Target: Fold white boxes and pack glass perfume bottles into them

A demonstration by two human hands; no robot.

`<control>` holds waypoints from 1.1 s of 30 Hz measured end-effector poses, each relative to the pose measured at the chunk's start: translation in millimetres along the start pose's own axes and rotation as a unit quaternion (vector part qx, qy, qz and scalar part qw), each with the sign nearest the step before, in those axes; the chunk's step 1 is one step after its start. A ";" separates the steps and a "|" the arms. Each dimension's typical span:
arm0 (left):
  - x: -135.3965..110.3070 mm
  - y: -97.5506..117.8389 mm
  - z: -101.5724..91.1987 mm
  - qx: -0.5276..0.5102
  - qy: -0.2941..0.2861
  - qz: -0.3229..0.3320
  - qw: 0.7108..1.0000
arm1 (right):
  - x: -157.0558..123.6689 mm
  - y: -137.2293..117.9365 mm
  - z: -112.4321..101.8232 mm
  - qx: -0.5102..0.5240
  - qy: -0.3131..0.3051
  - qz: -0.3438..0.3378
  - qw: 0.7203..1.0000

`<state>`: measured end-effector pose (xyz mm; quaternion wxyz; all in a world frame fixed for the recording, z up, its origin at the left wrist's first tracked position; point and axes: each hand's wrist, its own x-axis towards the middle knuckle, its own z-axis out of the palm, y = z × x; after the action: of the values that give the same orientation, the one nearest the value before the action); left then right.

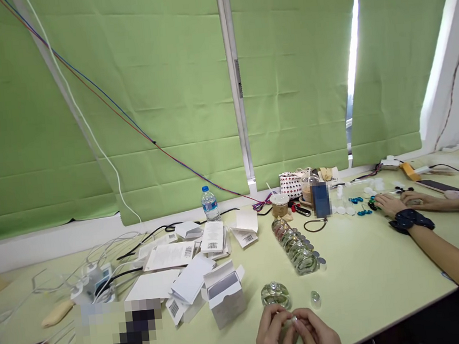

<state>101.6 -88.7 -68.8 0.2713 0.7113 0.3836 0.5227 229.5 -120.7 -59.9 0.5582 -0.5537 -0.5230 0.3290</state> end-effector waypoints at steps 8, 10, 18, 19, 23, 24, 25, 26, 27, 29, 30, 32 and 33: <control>21.9 14.4 -20.1 0.030 0.043 -0.079 0.996 | 38.1 -57.7 7.4 0.053 0.067 0.011 0.996; 30.7 14.7 -23.5 0.044 -0.005 -0.107 0.993 | 47.8 -63.0 10.8 0.067 0.040 0.009 0.997; 43.6 32.1 -29.3 0.005 -0.054 -0.100 0.993 | 65.3 -62.7 13.6 0.156 0.005 0.093 0.983; 42.8 33.6 -29.4 0.006 -0.051 -0.096 0.994 | 66.0 -61.9 12.6 0.170 -0.002 0.100 0.980; 39.2 30.1 -29.4 0.015 -0.081 -0.079 0.993 | 67.6 -56.2 10.4 0.231 -0.027 0.137 0.963; 38.4 27.7 -29.3 0.022 -0.090 -0.076 0.993 | 67.5 -54.8 10.5 0.240 -0.028 0.141 0.960; 37.8 25.2 -29.1 0.031 -0.097 -0.074 0.992 | 67.1 -53.6 10.8 0.245 -0.029 0.145 0.958; 37.4 23.0 -28.9 0.042 -0.098 -0.073 0.992 | 66.6 -52.7 11.4 0.249 -0.030 0.147 0.957; 37.2 21.4 -28.7 0.051 -0.094 -0.073 0.992 | 65.9 -52.2 12.1 0.253 -0.032 0.149 0.955; 37.4 20.4 -28.5 0.064 -0.091 -0.076 0.991 | 64.4 -51.9 13.5 0.270 -0.037 0.156 0.949; 37.8 20.9 -28.6 0.067 -0.090 -0.079 0.990 | 63.7 -51.9 14.1 0.280 -0.039 0.160 0.946; 38.7 23.3 -29.1 0.069 -0.090 -0.086 0.990 | 62.7 -51.9 14.8 0.294 -0.042 0.166 0.940; 39.2 24.7 -29.5 0.068 -0.089 -0.090 0.990 | 62.3 -51.7 15.0 0.298 -0.042 0.169 0.939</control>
<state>86.2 -70.4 -19.3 0.3015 0.7344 0.4548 0.4036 219.1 -66.4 1.1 0.6111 -0.4279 -0.3229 0.5824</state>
